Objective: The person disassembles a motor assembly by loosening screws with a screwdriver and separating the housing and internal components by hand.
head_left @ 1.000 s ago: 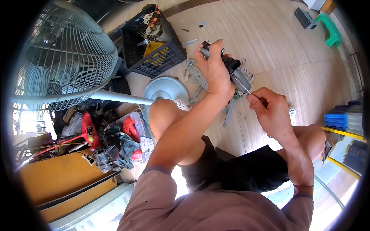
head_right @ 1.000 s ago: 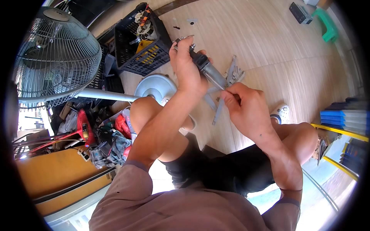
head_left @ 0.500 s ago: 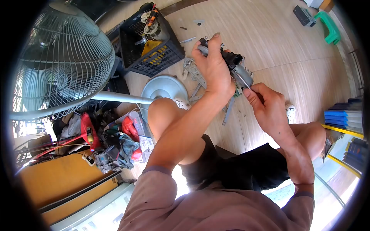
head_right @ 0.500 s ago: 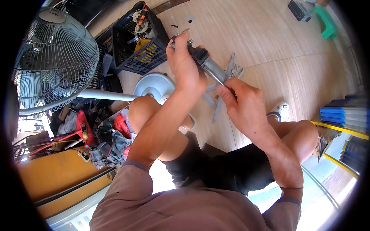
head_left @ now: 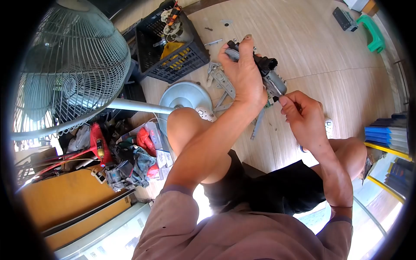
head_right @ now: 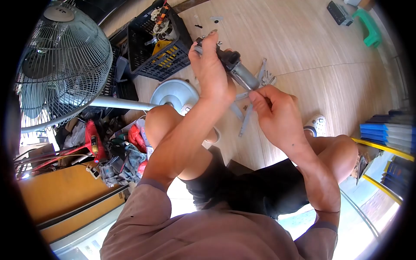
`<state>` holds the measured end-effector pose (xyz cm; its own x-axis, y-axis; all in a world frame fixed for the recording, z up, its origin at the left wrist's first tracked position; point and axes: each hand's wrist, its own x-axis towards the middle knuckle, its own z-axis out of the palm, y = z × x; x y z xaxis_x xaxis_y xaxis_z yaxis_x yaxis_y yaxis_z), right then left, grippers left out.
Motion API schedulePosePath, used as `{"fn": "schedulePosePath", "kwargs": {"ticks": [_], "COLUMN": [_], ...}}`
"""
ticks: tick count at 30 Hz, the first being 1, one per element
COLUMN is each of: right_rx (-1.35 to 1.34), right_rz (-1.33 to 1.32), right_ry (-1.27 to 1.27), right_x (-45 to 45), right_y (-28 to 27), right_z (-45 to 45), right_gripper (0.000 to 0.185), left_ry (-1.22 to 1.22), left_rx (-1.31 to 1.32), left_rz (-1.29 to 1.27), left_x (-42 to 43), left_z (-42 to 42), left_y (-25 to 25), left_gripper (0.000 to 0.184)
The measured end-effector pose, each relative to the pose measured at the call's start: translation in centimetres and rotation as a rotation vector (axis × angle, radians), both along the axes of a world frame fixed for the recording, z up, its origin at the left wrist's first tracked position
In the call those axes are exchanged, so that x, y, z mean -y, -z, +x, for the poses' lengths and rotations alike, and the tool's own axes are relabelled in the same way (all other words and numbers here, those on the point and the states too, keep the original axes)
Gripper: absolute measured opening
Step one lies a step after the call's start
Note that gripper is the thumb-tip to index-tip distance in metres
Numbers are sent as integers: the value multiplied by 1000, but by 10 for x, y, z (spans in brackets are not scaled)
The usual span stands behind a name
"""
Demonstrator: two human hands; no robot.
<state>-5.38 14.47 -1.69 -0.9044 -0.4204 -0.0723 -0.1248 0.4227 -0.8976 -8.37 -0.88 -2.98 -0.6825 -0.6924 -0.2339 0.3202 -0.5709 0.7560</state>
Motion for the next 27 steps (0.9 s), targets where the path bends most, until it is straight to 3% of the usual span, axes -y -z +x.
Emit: {"fn": "schedulePosePath", "kwargs": {"ticks": [4, 13, 20, 27], "right_rx": [-173, -243, -452, -539], "right_rz": [33, 156, 61, 67], "right_ry": [51, 83, 67, 73], "right_x": [3, 6, 11, 12], "right_y": [2, 2, 4, 6], "right_z": [1, -3, -4, -8], "right_gripper": [15, 19, 10, 8], "left_ry": [-4, -6, -23, -27], "left_rx": [11, 23, 46, 64], "left_rz": [2, 9, -17, -13], "left_x": [-1, -5, -5, -3], "left_z": [0, -1, -3, -2], "left_y": [-2, -6, -4, -1], "left_gripper": [56, 56, 64, 56]}}
